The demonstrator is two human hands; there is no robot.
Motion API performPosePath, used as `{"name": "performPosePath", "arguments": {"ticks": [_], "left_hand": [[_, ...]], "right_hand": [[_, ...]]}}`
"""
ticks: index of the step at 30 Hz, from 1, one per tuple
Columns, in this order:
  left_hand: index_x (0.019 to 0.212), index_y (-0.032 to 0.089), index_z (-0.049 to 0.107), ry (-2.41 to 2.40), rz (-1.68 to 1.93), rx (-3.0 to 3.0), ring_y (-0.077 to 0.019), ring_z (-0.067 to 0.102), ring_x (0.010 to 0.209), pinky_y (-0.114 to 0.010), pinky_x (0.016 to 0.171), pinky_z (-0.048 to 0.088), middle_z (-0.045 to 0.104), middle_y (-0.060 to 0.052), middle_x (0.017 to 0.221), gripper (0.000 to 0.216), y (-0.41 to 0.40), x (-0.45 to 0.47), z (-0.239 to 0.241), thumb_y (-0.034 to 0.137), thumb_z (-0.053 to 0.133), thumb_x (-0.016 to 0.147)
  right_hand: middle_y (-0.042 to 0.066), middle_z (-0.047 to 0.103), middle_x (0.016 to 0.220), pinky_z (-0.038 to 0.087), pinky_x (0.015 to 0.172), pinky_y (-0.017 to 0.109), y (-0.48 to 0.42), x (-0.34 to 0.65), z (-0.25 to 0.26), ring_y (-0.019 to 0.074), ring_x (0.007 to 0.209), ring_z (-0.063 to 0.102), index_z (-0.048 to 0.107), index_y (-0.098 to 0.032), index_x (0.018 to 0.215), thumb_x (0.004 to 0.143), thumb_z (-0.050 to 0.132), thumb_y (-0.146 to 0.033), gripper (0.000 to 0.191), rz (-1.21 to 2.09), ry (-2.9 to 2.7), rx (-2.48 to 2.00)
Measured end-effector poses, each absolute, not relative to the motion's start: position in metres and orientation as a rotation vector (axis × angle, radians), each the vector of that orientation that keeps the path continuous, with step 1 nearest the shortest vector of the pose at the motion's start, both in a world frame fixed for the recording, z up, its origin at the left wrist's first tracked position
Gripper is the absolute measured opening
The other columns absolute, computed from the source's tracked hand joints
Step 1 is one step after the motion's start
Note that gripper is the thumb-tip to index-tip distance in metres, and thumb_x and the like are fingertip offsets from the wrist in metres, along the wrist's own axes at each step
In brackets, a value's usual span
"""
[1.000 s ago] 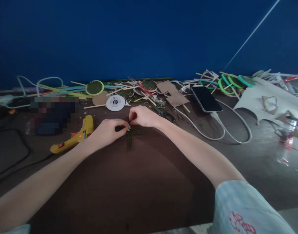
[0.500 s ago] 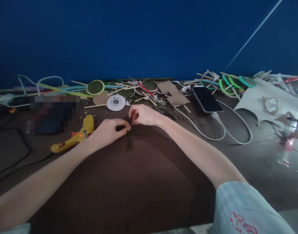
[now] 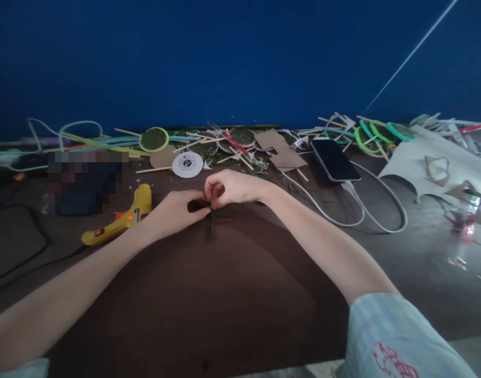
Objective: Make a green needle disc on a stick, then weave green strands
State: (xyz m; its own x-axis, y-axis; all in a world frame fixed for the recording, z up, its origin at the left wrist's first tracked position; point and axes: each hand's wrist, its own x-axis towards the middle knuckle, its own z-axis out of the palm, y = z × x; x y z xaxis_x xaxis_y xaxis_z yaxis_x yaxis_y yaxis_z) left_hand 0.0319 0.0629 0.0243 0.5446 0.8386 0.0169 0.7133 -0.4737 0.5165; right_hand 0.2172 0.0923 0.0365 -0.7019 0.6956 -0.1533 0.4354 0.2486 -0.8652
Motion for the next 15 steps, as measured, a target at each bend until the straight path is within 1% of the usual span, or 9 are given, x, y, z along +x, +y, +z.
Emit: {"name": "performPosePath", "arguments": {"ticks": [4, 8, 11, 13, 15], "left_hand": [[0.089, 0.021, 0.063, 1.182, 0.392, 2.285, -0.0175, 0.063, 0.082, -0.027, 0.072, 0.045, 0.069, 0.000, 0.089, 0.015, 0.062, 0.031, 0.025, 0.023, 0.056, 0.076], [0.087, 0.020, 0.063, 1.142, 0.387, 2.361, -0.0172, 0.061, 0.082, -0.028, 0.074, 0.045, 0.068, -0.001, 0.087, 0.013, 0.063, 0.031, 0.022, 0.020, 0.056, 0.076], [0.088, 0.019, 0.063, 1.107, 0.397, 2.438, -0.0173, 0.060, 0.084, -0.029, 0.078, 0.045, 0.066, -0.002, 0.088, 0.016, 0.065, 0.031, 0.018, 0.016, 0.056, 0.075], [0.090, 0.018, 0.062, 1.104, 0.402, 2.465, -0.0176, 0.059, 0.086, -0.030, 0.080, 0.045, 0.065, -0.002, 0.090, 0.016, 0.065, 0.031, 0.015, 0.016, 0.056, 0.075], [0.091, 0.019, 0.061, 1.115, 0.394, 2.462, -0.0178, 0.059, 0.087, -0.031, 0.081, 0.045, 0.065, -0.002, 0.091, 0.017, 0.066, 0.031, 0.014, 0.015, 0.057, 0.074]], "right_hand": [[0.001, 0.068, 0.076, 0.046, 0.069, 0.027, 0.092, 0.220, 0.042, 0.0131, 0.073, 0.062, 0.057, -0.018, 0.077, 0.065, 0.065, -0.013, 0.015, 1.456, -2.260, -1.105], [0.003, 0.069, 0.078, 0.047, 0.068, 0.027, 0.092, 0.224, 0.048, 0.0142, 0.074, 0.064, 0.057, -0.017, 0.082, 0.069, 0.063, -0.016, 0.014, 1.509, -2.234, -1.108], [0.001, 0.065, 0.066, 0.045, 0.059, 0.025, 0.093, 0.225, 0.052, 0.0122, 0.063, 0.060, 0.055, -0.017, 0.081, 0.075, 0.060, -0.022, 0.009, 1.430, -2.223, -1.153], [-0.001, 0.059, 0.058, 0.041, 0.055, 0.024, 0.094, 0.226, 0.052, 0.0104, 0.054, 0.055, 0.054, -0.017, 0.079, 0.078, 0.057, -0.027, 0.011, 1.291, -2.243, -1.273], [-0.002, 0.057, 0.056, 0.038, 0.053, 0.024, 0.095, 0.225, 0.049, 0.0093, 0.050, 0.050, 0.055, -0.017, 0.078, 0.079, 0.056, -0.030, 0.014, 1.147, -2.291, -1.412]]}}
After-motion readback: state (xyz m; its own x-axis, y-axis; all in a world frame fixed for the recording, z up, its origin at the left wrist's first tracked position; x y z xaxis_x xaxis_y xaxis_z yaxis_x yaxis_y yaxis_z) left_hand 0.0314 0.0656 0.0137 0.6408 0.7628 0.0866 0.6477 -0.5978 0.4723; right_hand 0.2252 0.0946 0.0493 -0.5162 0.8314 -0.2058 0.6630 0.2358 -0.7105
